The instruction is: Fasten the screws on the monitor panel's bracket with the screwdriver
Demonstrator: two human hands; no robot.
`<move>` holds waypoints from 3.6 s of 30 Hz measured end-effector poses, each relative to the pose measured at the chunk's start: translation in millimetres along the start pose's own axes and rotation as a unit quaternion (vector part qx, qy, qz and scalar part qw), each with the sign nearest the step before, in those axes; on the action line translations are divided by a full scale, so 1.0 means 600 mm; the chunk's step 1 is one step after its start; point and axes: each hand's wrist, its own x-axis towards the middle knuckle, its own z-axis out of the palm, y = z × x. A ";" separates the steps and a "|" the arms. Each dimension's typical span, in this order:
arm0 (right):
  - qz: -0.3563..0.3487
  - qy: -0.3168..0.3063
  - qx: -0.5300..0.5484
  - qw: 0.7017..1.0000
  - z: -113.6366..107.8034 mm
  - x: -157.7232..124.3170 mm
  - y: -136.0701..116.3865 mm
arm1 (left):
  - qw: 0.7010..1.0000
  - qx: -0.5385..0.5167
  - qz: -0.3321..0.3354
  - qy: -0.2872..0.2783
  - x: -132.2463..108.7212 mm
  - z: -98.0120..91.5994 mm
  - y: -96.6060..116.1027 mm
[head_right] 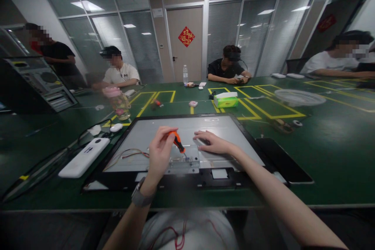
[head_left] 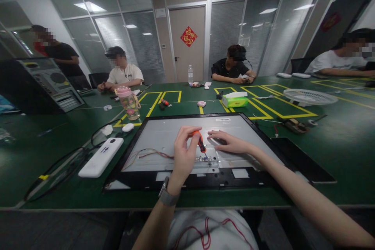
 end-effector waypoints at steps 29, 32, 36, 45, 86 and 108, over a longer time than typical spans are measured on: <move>0.003 -0.006 -0.010 1.000 -0.001 0.001 0.000 | 1.000 -0.013 -0.026 0.012 -0.001 -0.002 0.002; 0.004 -0.005 -0.010 1.000 -0.001 0.001 0.000 | 0.997 -0.056 -0.053 -0.009 -0.004 -0.001 0.002; 0.006 -0.003 -0.011 1.000 -0.001 -0.001 0.000 | 0.994 -0.082 -0.073 -0.025 -0.008 0.004 0.004; 0.005 -0.008 -0.012 1.000 -0.001 0.001 0.003 | 0.995 -0.071 -0.071 -0.001 -0.006 0.005 -0.002; 0.007 -0.018 -0.012 1.000 -0.002 0.002 0.001 | 0.999 -0.036 -0.023 0.013 -0.008 0.003 0.002; 0.011 -0.018 -0.006 1.000 -0.004 0.001 -0.005 | 0.998 -0.045 -0.033 0.013 -0.006 0.003 0.005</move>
